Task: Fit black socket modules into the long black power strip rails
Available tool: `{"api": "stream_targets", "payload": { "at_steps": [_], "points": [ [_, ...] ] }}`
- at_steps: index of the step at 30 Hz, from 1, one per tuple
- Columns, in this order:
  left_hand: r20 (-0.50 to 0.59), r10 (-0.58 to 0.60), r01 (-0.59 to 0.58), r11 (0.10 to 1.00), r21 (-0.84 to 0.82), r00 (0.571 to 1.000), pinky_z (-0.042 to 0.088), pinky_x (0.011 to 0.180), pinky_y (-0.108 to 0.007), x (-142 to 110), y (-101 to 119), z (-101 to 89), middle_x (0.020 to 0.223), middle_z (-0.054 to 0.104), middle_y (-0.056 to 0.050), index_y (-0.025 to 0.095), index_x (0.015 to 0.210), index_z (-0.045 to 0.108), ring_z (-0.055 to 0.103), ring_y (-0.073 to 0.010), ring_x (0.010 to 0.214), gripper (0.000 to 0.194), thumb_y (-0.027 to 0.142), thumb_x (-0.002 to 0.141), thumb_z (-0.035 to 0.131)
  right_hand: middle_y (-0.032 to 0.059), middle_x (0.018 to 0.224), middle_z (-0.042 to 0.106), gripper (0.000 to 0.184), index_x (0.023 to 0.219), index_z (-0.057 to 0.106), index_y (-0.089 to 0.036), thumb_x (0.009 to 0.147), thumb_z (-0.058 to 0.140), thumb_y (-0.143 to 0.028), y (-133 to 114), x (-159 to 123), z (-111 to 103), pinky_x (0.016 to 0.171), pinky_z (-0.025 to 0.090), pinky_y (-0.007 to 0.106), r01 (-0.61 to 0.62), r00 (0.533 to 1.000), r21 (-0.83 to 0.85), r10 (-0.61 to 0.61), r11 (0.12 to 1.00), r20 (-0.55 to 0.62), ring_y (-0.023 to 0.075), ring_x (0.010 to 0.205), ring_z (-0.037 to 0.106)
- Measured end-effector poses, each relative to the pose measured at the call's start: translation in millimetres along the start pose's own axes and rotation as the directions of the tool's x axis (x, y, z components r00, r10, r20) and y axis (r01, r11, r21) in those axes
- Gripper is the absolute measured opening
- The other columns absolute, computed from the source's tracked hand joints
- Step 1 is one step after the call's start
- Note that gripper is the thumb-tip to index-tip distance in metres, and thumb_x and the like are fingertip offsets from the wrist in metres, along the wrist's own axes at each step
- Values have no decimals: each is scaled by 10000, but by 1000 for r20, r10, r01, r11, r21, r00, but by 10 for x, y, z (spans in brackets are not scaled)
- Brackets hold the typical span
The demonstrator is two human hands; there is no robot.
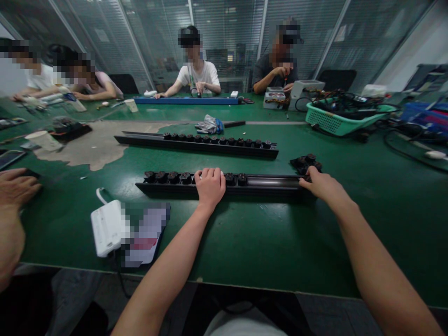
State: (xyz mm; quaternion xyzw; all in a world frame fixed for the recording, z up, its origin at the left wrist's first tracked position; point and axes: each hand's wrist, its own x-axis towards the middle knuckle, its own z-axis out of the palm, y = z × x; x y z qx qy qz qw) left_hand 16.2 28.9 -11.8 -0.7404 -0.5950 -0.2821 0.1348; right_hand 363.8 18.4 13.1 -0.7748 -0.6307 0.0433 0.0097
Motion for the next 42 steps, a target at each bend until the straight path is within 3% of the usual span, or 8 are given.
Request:
{"api": "stream_targets", "payload": {
  "at_steps": [12, 15, 21, 37, 42],
  "points": [
    [-49, 16, -16, 1000, 0, 999, 306, 967, -465, -5, -1, 17, 968, 688, -105, 223, 933, 619, 552, -275, 991, 287, 297, 979, 346, 177, 998, 686, 373, 1191, 480, -173, 949, 356, -427, 6, 51, -67, 706, 439, 347, 170, 985, -137, -164, 976, 55, 288, 866, 651],
    [-50, 15, -15, 1000, 8, 999, 307, 969, -465, -8, 1, 19, 965, 687, -105, 218, 929, 619, 550, -274, 983, 285, 295, 979, 349, 170, 957, 689, 377, 1181, 493, -174, 943, 371, -439, 29, 26, -20, 703, 437, 344, 177, 984, -118, -176, 977, 21, 285, 835, 649],
    [-60, 3, -2, 1000, 11, 998, 312, 968, -464, -9, 2, 27, 953, 686, -102, 225, 922, 621, 550, -272, 985, 284, 295, 978, 351, 115, 938, 686, 373, 1087, 559, -209, 890, 438, -501, 114, -44, 147, 698, 439, 325, 143, 973, 134, -114, 981, -201, 270, 846, 641],
    [-41, -6, 6, 1000, -7, 999, 311, 972, -467, -2, 11, 7, 969, 687, -99, 226, 917, 616, 551, -272, 986, 288, 300, 983, 346, 115, 1028, 682, 409, 1114, 556, -229, 879, 434, -541, 130, -119, 44, 707, 442, 351, 54, 990, 119, -38, 991, -135, 286, 894, 632],
    [-48, -8, 7, 1000, -10, 999, 313, 970, -464, -1, 13, 5, 964, 690, -95, 226, 920, 613, 558, -268, 982, 283, 297, 985, 347, 119, 1013, 681, 418, 1106, 567, -218, 855, 481, -540, 238, -64, 72, 702, 446, 342, 16, 992, 155, 3, 988, -124, 276, 871, 631]
  ]
}}
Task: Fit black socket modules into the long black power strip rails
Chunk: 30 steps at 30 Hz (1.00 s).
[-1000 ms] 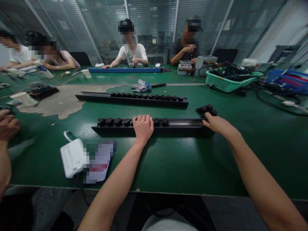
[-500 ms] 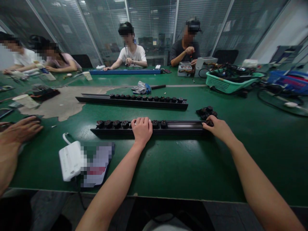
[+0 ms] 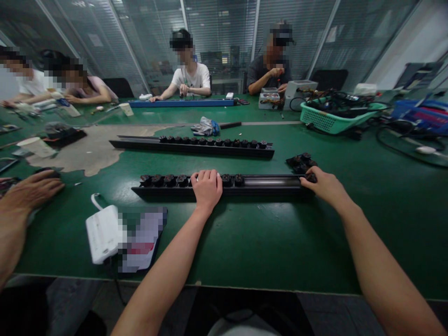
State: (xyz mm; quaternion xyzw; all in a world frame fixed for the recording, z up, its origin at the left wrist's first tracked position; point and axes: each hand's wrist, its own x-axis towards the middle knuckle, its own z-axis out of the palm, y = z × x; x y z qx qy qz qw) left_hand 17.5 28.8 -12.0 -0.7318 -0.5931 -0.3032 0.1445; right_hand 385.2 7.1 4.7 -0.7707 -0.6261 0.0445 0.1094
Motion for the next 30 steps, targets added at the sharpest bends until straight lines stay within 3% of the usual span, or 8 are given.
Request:
{"api": "stream_targets", "payload": {
  "at_steps": [8, 30],
  "points": [
    [15, -10, 9, 1000, 16, 1000, 306, 974, -462, -2, -4, 12, 971, 691, -95, 212, 917, 616, 553, -267, 984, 273, 292, 981, 362, 122, 915, 678, 435, 1076, 578, -209, 816, 524, -553, 223, 100, 97, 664, 446, 341, 19, 998, 35, -17, 999, -56, 273, 801, 628],
    [13, -4, 4, 1000, 3, 1000, 305, 976, -461, 5, -7, 6, 975, 692, -96, 207, 923, 620, 552, -267, 988, 276, 293, 981, 365, 140, 1018, 651, 480, 1102, 569, -217, 799, 532, -587, 502, 199, 71, 735, 453, 358, -70, 997, 99, 67, 993, 40, 280, 906, 611]
  ]
}}
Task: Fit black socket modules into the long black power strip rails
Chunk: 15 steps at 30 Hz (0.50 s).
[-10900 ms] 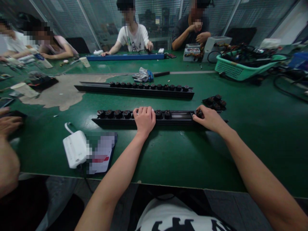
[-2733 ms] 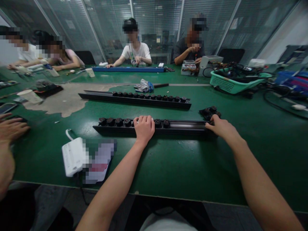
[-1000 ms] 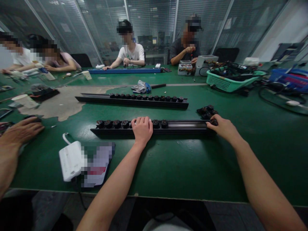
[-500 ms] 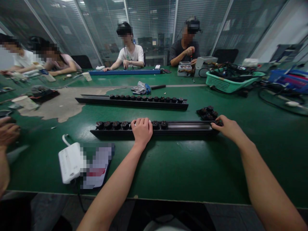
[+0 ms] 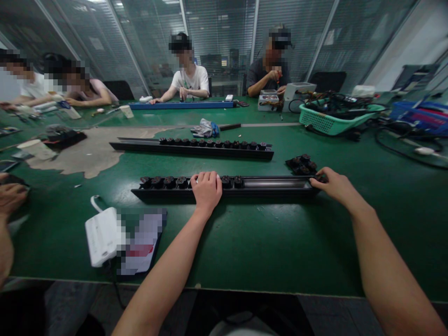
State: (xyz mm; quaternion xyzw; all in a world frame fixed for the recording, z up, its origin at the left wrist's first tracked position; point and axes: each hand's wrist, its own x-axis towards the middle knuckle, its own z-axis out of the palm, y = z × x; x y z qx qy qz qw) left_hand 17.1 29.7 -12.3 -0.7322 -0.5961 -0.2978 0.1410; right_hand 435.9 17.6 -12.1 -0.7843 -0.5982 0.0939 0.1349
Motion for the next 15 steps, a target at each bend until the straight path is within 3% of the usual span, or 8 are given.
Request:
{"api": "stream_targets", "payload": {
  "at_steps": [15],
  "points": [
    [-8, 8, -7, 1000, 6, 1000, 305, 978, -457, -7, -3, 7, 973, 692, -88, 214, 910, 614, 559, -264, 985, 265, 299, 981, 373, 150, 1077, 653, 448, 1082, 548, -227, 811, 515, -582, 35, -26, -56, 776, 453, 365, -69, 998, -59, 70, 996, 8, 292, 976, 613]
  ]
}}
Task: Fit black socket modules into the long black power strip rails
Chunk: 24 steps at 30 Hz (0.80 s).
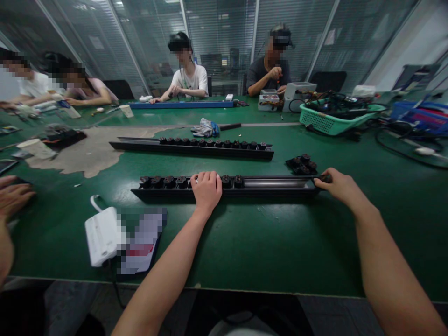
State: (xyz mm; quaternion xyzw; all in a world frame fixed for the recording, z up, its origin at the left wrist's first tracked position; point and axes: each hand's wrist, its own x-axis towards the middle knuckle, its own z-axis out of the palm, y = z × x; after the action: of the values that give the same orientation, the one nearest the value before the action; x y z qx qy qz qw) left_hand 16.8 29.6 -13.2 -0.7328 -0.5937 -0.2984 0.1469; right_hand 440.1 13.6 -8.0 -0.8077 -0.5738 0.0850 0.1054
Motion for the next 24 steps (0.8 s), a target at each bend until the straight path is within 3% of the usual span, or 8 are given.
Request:
{"api": "stream_targets", "payload": {
  "at_steps": [9, 16, 24],
  "points": [
    [8, -7, 8, 1000, -12, 1000, 304, 981, -462, 2, 11, -12, 977, 693, -99, 215, 923, 627, 552, -271, 995, 286, 296, 980, 358, 167, 1103, 657, 433, 1043, 561, -219, 824, 509, -589, -33, -73, -66, 770, 454, 380, -16, 1000, -16, 16, 1000, 5, 304, 992, 613],
    [13, -6, 7, 1000, -16, 1000, 299, 980, -462, 2, 10, -17, 976, 696, -97, 222, 929, 630, 556, -270, 989, 288, 296, 979, 357, 188, 1052, 680, 461, 1077, 556, -208, 862, 449, -601, 135, -51, -162, 749, 452, 399, -181, 966, -71, 164, 981, -201, 308, 926, 624],
    [5, -8, 8, 1000, 2, 1000, 298, 975, -464, 7, 9, -12, 968, 696, -96, 220, 908, 622, 556, -273, 999, 282, 293, 980, 360, 208, 1119, 644, 479, 1138, 494, -187, 877, 435, -584, 241, 44, 4, 725, 445, 400, -162, 986, -99, 165, 982, 27, 332, 992, 618]
  ]
}}
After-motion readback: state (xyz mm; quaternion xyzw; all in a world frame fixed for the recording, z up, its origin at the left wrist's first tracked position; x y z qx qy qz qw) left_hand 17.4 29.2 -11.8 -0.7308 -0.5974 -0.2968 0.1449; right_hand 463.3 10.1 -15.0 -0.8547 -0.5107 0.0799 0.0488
